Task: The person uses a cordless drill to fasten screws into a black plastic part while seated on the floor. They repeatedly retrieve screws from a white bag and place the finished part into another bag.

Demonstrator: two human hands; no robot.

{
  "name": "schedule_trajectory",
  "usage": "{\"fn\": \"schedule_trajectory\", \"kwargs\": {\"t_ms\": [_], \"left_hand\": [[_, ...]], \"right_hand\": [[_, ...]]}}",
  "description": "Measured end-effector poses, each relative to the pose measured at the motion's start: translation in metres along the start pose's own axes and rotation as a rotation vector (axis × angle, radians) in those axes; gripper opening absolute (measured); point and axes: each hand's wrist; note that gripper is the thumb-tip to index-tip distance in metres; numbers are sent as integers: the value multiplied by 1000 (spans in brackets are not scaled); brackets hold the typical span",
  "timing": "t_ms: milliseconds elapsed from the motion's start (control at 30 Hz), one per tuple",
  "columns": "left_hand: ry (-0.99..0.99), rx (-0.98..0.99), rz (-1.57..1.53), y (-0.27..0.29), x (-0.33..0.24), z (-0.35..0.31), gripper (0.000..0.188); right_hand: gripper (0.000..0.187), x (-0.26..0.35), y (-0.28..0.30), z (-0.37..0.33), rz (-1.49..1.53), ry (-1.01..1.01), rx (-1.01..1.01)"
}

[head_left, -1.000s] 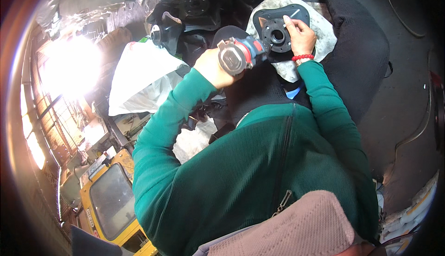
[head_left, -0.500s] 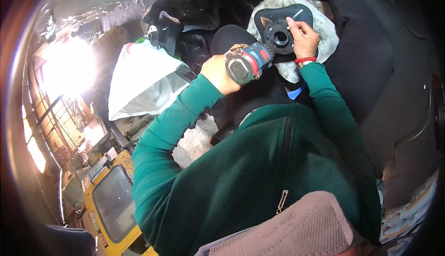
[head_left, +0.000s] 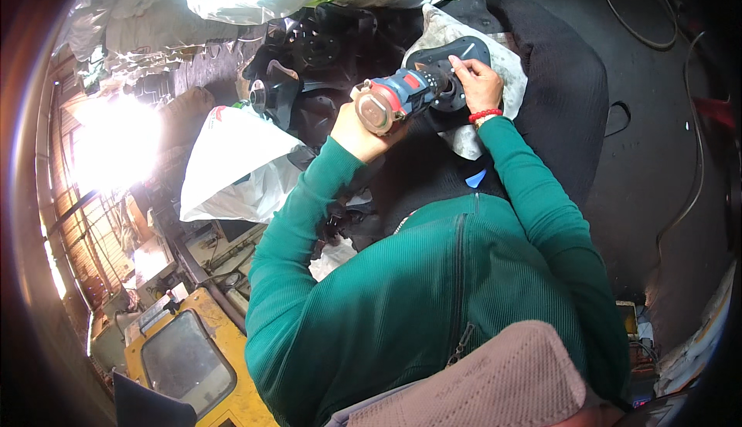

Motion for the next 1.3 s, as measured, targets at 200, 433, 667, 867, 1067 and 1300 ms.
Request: {"fn": "schedule_trajectory", "kwargs": {"t_ms": [200, 433, 667, 867, 1067, 1300], "left_hand": [[-20, -2, 58, -1, -8, 7, 44], [-70, 17, 167, 8, -14, 16, 39], [-65, 188, 158, 33, -30, 58, 29], [49, 292, 210, 30, -30, 64, 33], [135, 305, 122, 25, -32, 66, 54], [98, 270, 143, 16, -35, 62, 52]], "right_hand": [[34, 0, 2, -1, -15, -6, 3], [33, -1, 0, 0, -5, 20, 2], [35, -8, -9, 5, 81, -41, -36], [30, -5, -7, 5, 96, -8, -9], [24, -7, -6, 1, 127, 45, -40], [26, -14, -4, -3, 106, 39, -46]]}}
Point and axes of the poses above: each hand's wrist, its own z-axis towards the middle knuckle, its own y-axis out of the back of the hand, x = y × z, and after that the axes turned 4 degrees about -x, right-handed
